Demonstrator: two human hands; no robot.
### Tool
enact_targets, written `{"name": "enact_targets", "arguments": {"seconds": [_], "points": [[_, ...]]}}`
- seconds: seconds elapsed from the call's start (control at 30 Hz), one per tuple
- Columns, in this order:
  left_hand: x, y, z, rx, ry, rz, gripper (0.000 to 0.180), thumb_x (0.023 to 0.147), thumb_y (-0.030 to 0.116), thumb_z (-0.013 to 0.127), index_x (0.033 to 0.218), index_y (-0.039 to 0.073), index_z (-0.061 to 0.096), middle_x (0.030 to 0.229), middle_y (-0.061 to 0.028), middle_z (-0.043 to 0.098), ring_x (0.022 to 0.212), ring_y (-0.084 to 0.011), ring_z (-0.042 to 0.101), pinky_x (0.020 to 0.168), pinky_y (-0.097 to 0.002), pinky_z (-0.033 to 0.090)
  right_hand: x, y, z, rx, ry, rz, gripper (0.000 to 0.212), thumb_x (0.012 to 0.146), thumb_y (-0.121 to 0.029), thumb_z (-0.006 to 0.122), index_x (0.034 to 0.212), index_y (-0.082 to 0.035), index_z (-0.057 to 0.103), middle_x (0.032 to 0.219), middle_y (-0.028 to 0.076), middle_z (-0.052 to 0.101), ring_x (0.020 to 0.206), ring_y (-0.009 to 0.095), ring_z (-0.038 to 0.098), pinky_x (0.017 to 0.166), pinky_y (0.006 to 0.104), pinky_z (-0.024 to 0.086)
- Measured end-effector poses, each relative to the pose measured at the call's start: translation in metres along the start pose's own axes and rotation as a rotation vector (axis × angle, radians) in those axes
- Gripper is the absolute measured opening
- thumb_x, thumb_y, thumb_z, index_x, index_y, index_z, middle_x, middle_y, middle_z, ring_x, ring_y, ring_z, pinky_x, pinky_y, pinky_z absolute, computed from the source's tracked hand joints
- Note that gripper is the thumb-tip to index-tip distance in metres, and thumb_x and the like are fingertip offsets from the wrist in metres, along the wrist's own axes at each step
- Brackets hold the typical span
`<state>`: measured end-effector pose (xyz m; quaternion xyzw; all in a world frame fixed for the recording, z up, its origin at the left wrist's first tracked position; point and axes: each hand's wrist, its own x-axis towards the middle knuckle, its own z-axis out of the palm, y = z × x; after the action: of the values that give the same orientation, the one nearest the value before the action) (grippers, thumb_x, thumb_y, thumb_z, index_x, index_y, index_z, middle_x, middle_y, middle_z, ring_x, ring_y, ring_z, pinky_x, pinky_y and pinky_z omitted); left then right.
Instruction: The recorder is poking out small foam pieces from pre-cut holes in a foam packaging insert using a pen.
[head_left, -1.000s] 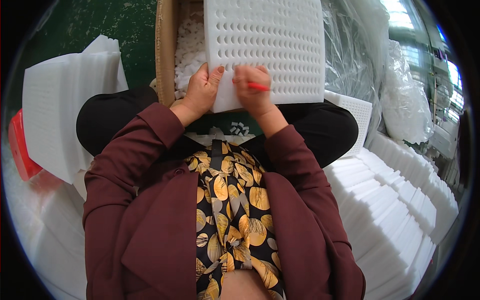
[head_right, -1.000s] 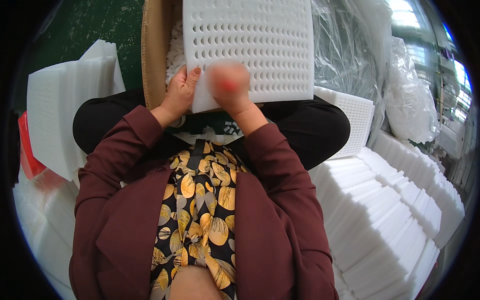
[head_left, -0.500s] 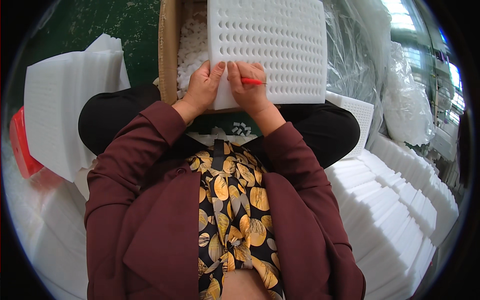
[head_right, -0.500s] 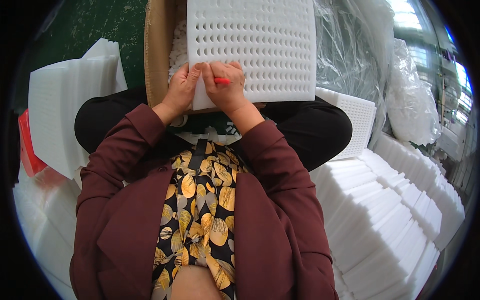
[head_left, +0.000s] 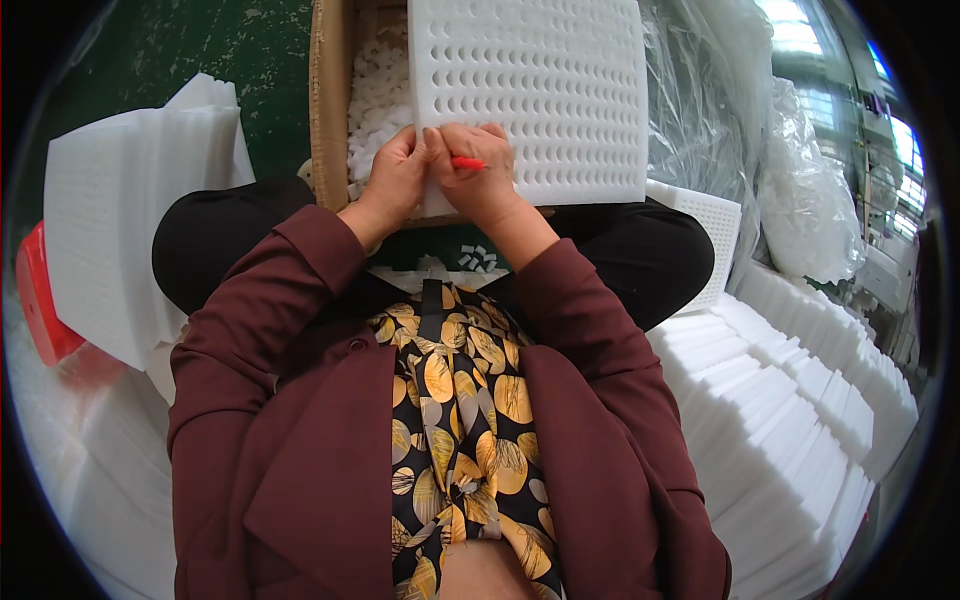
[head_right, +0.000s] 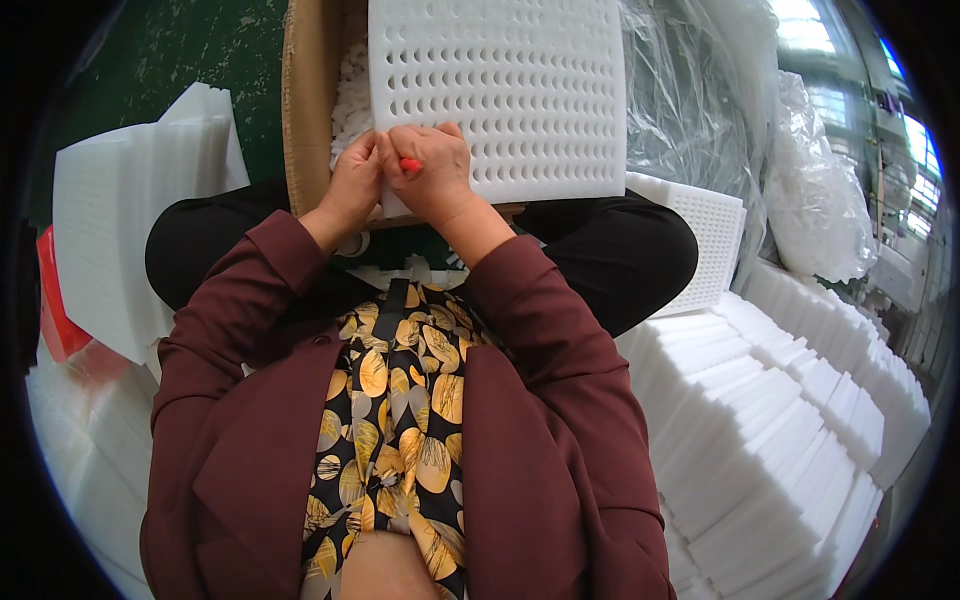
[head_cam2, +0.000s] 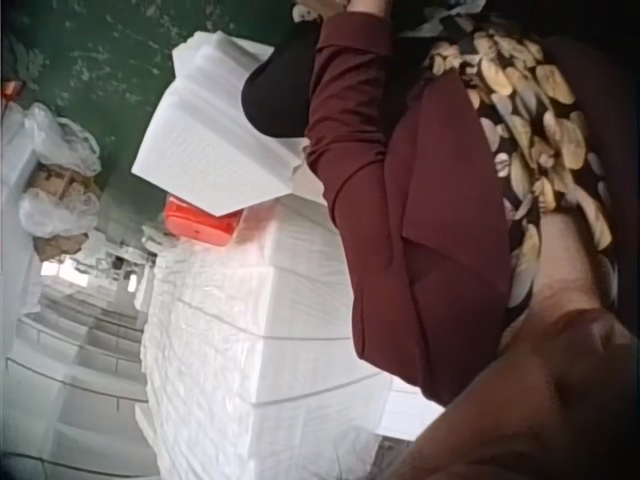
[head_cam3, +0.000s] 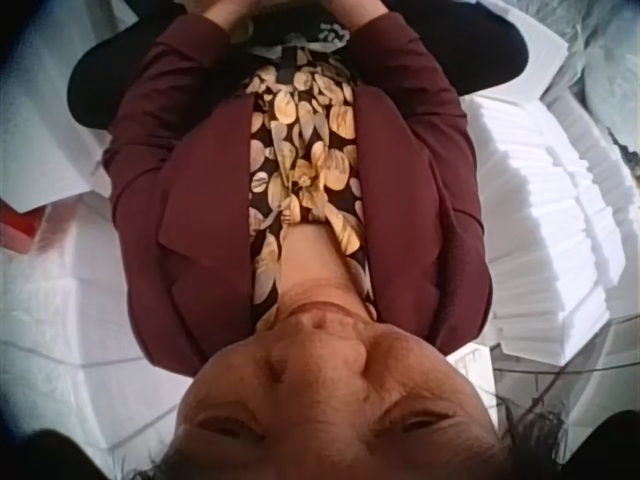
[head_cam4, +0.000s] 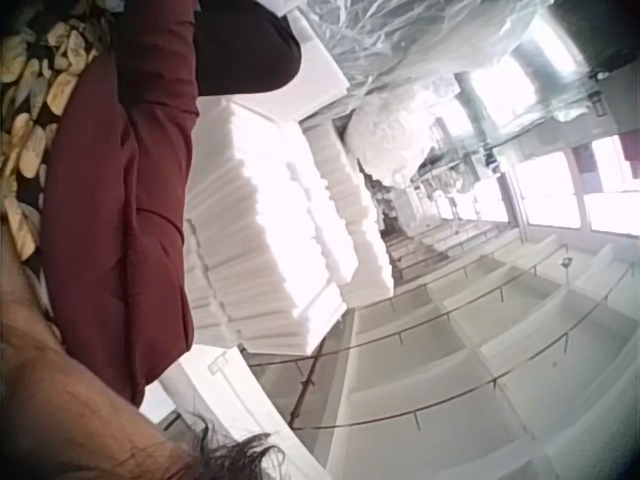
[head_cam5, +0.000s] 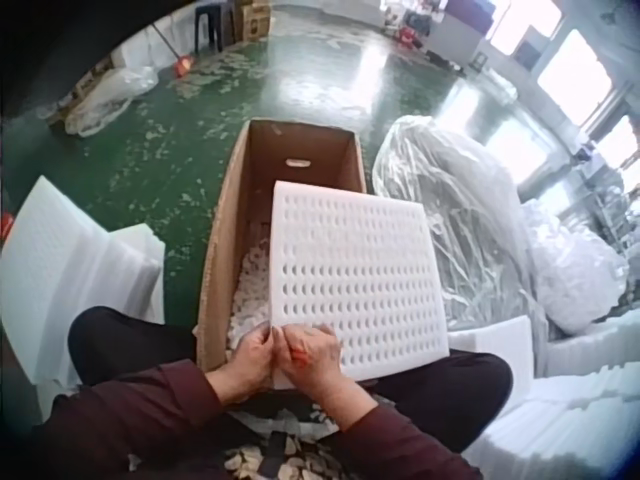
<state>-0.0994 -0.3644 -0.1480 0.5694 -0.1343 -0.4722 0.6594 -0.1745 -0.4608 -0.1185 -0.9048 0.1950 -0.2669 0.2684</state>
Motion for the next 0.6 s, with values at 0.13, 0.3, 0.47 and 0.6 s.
{"name": "enact_targets", "arguments": {"seconds": [0.13,0.3,0.47,0.6], "points": [[0.0,-0.001,0.003,-0.063,-0.002,0.055,0.025,0.094,0.027,0.052,0.097,0.004,0.057,0.083,-0.0038,0.059,0.069,-0.0069,0.049,0.061,-0.0187,0.043,-0.002,0.001,0.0,0.024,0.056,-0.061,0.026,0.086,-0.01,0.052,0.061,-0.009,0.049,0.053,-0.002,0.047,0.047,0.017,0.036,0.059,0.0279,0.035],[-0.004,0.012,0.007,-0.071,-0.003,0.047,0.025,0.093,0.026,0.053,0.099,0.002,0.057,0.086,-0.005,0.061,0.069,-0.0077,0.052,0.06,-0.0191,0.045,-0.001,-0.002,-0.014,0.426,0.102,0.111,0.03,0.088,-0.014,0.05,0.059,-0.009,0.048,0.052,-0.002,0.046,0.048,0.014,0.037,0.058,0.0264,0.035],[-0.003,0.02,0.007,-0.129,0.002,-0.008,0.027,0.092,0.025,0.055,0.101,0.0,0.057,0.088,-0.007,0.062,0.069,-0.0092,0.056,0.059,-0.0195,0.048,-0.008,0.006,-0.061,0.702,0.284,0.54,0.037,0.096,-0.017,0.039,0.06,-0.008,0.043,0.058,0.0,0.043,0.055,0.009,0.035,0.054,0.022,0.031],[-0.001,0.019,0.005,-0.078,-0.026,0.018,0.028,0.092,0.025,0.055,0.101,-0.001,0.056,0.088,-0.0083,0.063,0.069,-0.0104,0.058,0.058,-0.0198,0.05,-0.024,0.025,-0.071,0.623,0.228,0.495,0.038,0.097,-0.019,0.04,0.061,-0.007,0.044,0.057,0.0,0.043,0.053,0.009,0.034,0.052,0.0219,0.031]]}}
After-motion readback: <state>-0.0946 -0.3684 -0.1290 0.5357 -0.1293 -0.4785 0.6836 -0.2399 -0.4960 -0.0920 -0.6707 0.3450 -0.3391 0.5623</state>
